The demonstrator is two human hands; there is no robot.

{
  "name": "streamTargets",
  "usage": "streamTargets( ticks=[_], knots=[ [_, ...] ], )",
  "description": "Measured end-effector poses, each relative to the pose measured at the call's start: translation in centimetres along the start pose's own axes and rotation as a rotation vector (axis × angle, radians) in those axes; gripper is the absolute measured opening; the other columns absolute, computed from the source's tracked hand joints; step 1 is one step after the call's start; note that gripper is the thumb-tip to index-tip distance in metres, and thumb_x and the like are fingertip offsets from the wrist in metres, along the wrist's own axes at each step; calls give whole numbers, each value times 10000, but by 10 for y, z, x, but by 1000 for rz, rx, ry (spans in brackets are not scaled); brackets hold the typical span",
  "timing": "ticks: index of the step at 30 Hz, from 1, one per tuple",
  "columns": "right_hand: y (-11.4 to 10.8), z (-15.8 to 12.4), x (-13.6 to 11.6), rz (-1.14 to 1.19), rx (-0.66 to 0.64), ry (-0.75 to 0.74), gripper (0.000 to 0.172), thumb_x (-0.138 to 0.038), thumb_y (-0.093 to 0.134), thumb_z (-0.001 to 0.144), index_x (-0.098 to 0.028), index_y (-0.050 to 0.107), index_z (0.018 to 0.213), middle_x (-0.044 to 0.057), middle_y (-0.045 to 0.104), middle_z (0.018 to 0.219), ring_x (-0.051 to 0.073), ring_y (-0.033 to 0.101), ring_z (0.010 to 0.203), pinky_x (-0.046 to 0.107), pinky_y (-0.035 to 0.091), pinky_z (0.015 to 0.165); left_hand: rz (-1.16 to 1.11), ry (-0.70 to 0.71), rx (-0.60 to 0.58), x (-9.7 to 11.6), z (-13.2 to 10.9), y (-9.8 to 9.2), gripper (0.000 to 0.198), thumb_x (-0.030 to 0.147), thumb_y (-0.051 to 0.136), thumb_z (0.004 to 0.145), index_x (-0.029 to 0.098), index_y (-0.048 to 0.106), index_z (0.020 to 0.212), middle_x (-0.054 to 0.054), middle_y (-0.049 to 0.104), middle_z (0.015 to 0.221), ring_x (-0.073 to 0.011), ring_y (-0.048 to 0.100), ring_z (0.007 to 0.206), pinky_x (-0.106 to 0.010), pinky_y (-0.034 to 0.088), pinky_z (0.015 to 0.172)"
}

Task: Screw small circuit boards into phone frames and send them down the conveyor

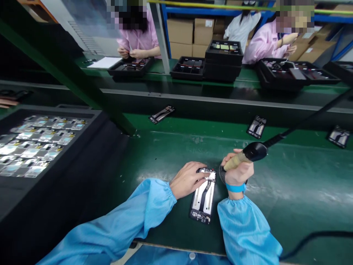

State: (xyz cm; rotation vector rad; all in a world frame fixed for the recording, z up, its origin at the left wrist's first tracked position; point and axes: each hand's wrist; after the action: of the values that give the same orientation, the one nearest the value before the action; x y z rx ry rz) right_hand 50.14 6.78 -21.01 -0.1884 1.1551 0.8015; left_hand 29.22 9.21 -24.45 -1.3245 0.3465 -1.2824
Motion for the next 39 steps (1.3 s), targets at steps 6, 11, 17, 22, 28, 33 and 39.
streamTargets(
  ticks=[6,11,17,22,28,33,39],
  knots=[
    [-1,-1,5,26,-16,23,663,-867,515,964,-232,687,1040,-14,595,610,204,547,415,357,438,402,-2,8,34,-16,-12,-13,288,397,587,1172,248,786,1318,-86,746,1456,-263,677,1406,-439,551,1218],
    [1,2,-8,37,15,0,733,-943,509,912,-231,665,987,-24,587,589,193,533,402,342,431,395,0,-10,8,-17,-12,-15,232,361,635,1149,262,805,1272,-85,747,1445,-255,682,1392,-439,548,1210],
    [25,-14,-27,81,-88,62,809,-1026,392,890,-264,617,1038,-46,557,589,188,524,417,344,463,423,-6,-35,-18,-13,-7,-15,244,362,644,1143,265,813,1288,-89,741,1450,-261,684,1379,-442,549,1210],
    [38,-34,-13,110,-238,94,728,-955,501,921,-257,650,1063,-29,589,628,187,550,440,336,466,436,6,-22,-35,-13,-6,-17,266,376,633,1147,246,811,1297,-90,739,1451,-281,686,1371,-452,548,1205],
    [33,-37,-4,122,-269,72,697,-906,532,952,-237,674,1086,-21,610,652,184,569,458,330,475,452,2,-24,-45,-12,-5,-17,251,359,646,1141,254,813,1296,-90,735,1454,-276,676,1384,-447,533,1215],
    [35,-41,-3,84,-295,84,759,-969,563,885,-235,653,1056,-27,608,629,183,566,447,329,474,454,-11,-38,-42,-11,-4,-17,240,353,657,1134,264,818,1287,-88,734,1443,-274,670,1392,-445,521,1232],
    [34,-33,-6,107,-239,79,747,-953,518,913,-232,649,1055,-31,602,616,179,563,430,319,480,435,-19,-40,-30,-12,-7,-19,235,348,649,1138,250,810,1279,-88,743,1435,-272,683,1372,-449,538,1212]
  ],
)
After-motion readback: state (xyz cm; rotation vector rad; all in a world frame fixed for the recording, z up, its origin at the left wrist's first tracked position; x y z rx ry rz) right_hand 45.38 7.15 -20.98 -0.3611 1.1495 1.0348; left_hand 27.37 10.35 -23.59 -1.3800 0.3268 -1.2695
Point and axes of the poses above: each hand's wrist, its own z-axis towards the middle knuckle, its own y-axis out of the palm, x = y × z
